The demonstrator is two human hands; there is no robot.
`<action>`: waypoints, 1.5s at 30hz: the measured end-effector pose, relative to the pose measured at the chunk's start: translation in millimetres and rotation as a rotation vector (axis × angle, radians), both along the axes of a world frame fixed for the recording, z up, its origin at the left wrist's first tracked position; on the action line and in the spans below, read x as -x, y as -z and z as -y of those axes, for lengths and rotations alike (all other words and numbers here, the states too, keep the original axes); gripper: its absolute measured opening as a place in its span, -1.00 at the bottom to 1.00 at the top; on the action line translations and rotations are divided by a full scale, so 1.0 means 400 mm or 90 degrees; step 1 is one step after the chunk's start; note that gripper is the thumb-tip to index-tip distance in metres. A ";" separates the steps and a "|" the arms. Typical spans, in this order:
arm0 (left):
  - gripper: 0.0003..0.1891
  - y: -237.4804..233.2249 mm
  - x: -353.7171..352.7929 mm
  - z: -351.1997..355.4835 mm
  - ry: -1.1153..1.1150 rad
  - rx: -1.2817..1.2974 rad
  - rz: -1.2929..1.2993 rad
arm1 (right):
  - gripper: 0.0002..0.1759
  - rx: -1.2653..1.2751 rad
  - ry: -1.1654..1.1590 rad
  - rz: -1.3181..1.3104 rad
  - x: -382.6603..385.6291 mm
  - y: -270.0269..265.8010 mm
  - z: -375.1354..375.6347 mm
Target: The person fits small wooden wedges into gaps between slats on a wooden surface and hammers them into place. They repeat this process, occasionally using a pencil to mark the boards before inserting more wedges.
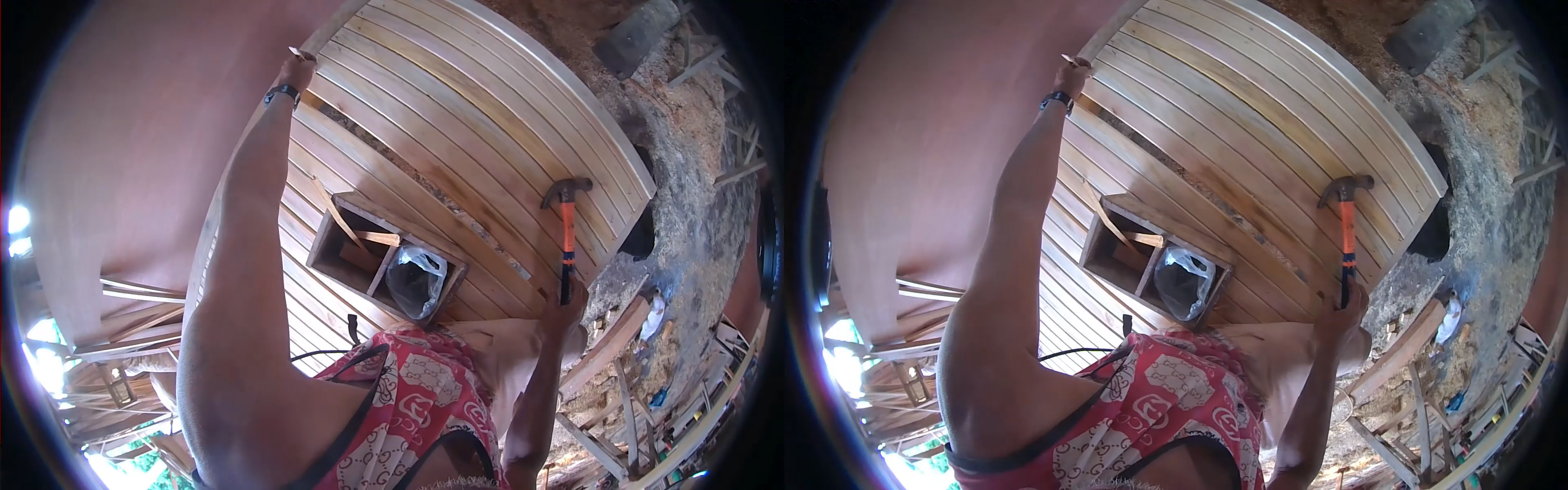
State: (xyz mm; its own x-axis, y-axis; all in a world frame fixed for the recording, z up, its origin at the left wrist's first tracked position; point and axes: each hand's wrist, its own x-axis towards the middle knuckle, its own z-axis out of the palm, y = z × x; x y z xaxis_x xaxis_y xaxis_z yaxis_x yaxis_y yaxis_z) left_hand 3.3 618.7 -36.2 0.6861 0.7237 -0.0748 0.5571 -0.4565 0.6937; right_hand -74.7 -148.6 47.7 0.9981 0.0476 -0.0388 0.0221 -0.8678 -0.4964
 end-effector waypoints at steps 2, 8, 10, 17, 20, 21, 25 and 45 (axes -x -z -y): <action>-0.73 0.016 0.007 0.004 0.006 -0.117 -0.005 | -0.48 -0.035 -0.046 0.035 0.004 -0.005 -0.024; -0.34 -0.026 0.073 0.093 -0.010 -0.367 -0.073 | -0.44 -0.112 -0.039 0.015 -0.004 -0.109 -0.155; -0.25 -0.020 0.111 0.091 -0.029 -0.372 -0.094 | -0.44 -0.108 -0.063 -0.004 -0.007 -0.133 -0.181; -0.14 -0.004 0.205 0.077 0.203 -0.104 0.002 | -0.49 -0.069 -0.167 -0.024 0.009 -0.128 -0.251; -0.24 0.001 0.204 0.093 0.156 -0.028 0.052 | -0.53 -0.135 -0.168 -0.092 0.040 -0.158 -0.331; -0.24 0.013 0.205 0.092 0.168 -0.024 0.045 | -0.53 -0.134 -0.155 -0.099 0.053 -0.163 -0.359; -0.28 0.014 0.215 0.101 0.149 -0.067 0.142 | -0.59 -0.200 -0.268 -0.079 0.098 -0.170 -0.458; -0.44 0.062 0.210 0.034 0.263 -0.080 0.169 | -0.80 0.086 -0.662 -0.396 0.207 -0.090 -0.570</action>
State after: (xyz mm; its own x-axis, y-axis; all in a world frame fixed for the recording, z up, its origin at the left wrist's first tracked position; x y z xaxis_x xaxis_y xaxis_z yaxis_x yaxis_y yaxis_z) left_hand -80.9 605.1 -61.2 0.9004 0.3802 0.2116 0.1245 -0.6910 0.7120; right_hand -157.7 79.5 83.9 0.2961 0.7715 -0.5631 0.5277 -0.6235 -0.5769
